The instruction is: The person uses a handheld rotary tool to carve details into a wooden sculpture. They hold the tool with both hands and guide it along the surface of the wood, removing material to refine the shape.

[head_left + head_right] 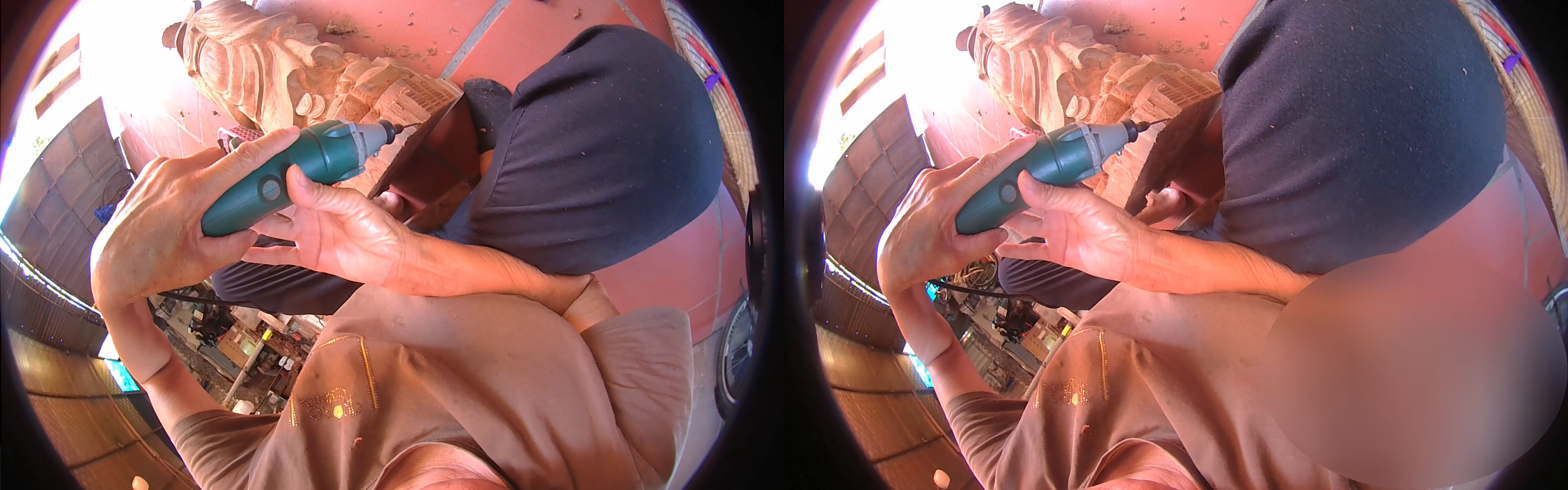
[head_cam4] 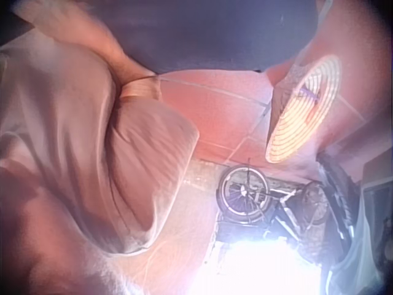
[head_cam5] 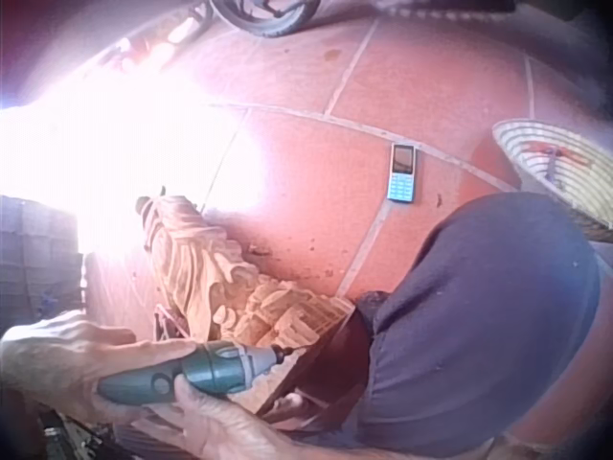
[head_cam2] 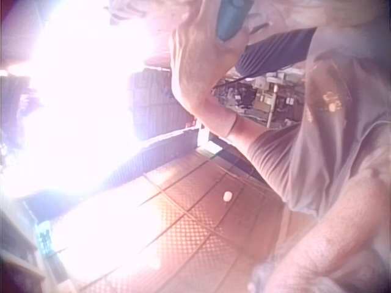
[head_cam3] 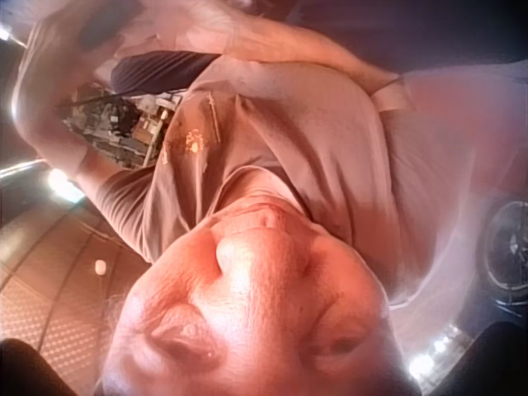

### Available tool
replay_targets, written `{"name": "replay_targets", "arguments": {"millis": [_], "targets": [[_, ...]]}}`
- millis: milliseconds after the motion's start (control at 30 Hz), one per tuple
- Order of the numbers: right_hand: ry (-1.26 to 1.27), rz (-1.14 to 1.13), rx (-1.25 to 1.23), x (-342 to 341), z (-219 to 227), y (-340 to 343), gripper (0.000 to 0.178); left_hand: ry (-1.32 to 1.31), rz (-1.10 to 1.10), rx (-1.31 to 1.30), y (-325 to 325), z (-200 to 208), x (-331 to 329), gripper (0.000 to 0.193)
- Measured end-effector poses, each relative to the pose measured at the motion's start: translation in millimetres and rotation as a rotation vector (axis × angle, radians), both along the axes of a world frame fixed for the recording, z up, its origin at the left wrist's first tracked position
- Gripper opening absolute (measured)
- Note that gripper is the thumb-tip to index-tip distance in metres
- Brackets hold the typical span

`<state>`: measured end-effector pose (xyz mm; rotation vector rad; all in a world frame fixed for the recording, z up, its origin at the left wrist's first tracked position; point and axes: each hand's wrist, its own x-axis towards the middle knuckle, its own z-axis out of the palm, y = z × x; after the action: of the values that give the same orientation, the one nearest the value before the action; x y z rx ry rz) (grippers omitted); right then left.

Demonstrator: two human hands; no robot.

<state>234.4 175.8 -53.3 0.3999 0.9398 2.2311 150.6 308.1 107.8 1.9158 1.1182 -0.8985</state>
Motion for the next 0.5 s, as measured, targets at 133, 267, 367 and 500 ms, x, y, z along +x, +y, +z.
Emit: {"name": "replay_targets", "arguments": {"millis": [133, 267, 367, 500], "targets": [[-0.008, 0.001, 0.022, -0.7, -1.6, 0.5, 0.038, -0.006, 0.004, 0.014, -1.6, -1.0, -0.9, 0.088], [-0.005, -0.01, 0.036, -1.3, -1.7, 1.7, 0.039, -0.018, 0.0, 0.029, -2.8, -0.4, -1.6, 0.088], [-0.006, 0.003, 0.034, -2.4, -2.2, 1.7, 0.038, 0.001, 0.022, 0.015, -2.6, 0.5, -2.1, 0.088], [-0.01, 0.013, 0.032, -4.9, -3.2, 1.3, 0.035, -0.02, 0.03, 0.026, -3.5, -0.1, -3.7, 0.088]]}}
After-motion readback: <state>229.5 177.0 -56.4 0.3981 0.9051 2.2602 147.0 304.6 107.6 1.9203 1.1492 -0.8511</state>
